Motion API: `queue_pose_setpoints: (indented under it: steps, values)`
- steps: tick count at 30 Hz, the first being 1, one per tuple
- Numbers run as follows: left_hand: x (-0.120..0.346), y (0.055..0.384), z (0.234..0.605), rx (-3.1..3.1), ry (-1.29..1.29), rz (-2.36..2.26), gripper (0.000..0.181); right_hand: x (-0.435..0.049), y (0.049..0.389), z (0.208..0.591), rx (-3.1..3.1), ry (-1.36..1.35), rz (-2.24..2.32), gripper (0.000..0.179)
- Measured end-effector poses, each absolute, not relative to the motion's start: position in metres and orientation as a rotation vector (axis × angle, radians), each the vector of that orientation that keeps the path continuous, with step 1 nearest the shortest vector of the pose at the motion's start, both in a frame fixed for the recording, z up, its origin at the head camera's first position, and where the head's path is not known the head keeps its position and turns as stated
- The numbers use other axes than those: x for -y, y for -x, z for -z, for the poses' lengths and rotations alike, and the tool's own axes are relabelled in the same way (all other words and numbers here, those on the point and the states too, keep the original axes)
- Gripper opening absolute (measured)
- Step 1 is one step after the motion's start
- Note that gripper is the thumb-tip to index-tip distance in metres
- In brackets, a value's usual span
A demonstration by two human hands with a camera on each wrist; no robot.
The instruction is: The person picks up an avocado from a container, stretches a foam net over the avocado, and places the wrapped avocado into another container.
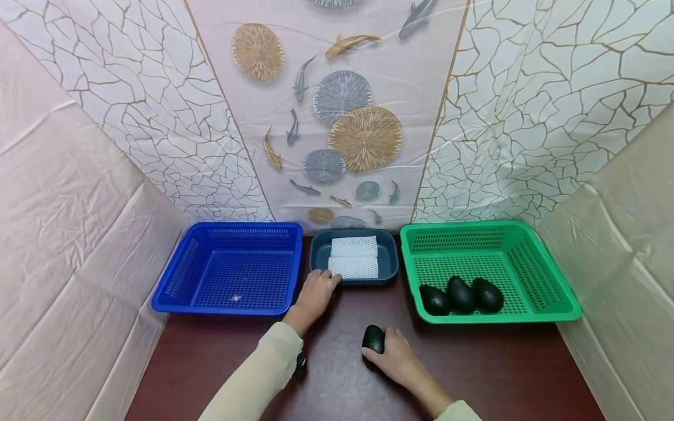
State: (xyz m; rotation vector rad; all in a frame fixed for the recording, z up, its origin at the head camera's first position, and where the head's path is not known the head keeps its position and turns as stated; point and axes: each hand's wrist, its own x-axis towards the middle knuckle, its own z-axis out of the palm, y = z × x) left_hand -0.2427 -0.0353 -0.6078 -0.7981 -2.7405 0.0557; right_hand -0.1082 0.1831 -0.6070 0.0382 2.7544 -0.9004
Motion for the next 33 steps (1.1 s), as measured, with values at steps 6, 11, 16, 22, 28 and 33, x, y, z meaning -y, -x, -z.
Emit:
queue_pose_setpoints:
  steps: [6,11,16,22,28,33]
  values:
    - [0.036,0.242,0.608,2.741,0.796,-0.065,0.024,-0.183,0.109,0.602,-2.712,-0.051,0.9,0.078]
    - [0.036,0.242,0.609,2.736,0.801,-0.078,0.024,-0.184,0.108,0.6,-2.691,-0.051,0.893,0.079]
    - [0.036,0.242,0.608,2.754,0.795,-0.084,0.025,-0.185,0.107,0.601,-2.703,-0.031,0.894,0.078]
    - [0.036,0.242,0.608,2.741,0.791,-0.083,0.024,-0.185,0.111,0.601,-2.654,-0.044,0.859,0.089]
    - [0.035,0.241,0.608,2.757,0.794,-0.062,0.024,-0.185,0.111,0.599,-2.613,-0.051,0.858,0.096]
    - [0.035,0.241,0.606,2.772,0.785,-0.062,0.026,-0.184,0.112,0.594,-2.624,-0.027,0.853,0.097]
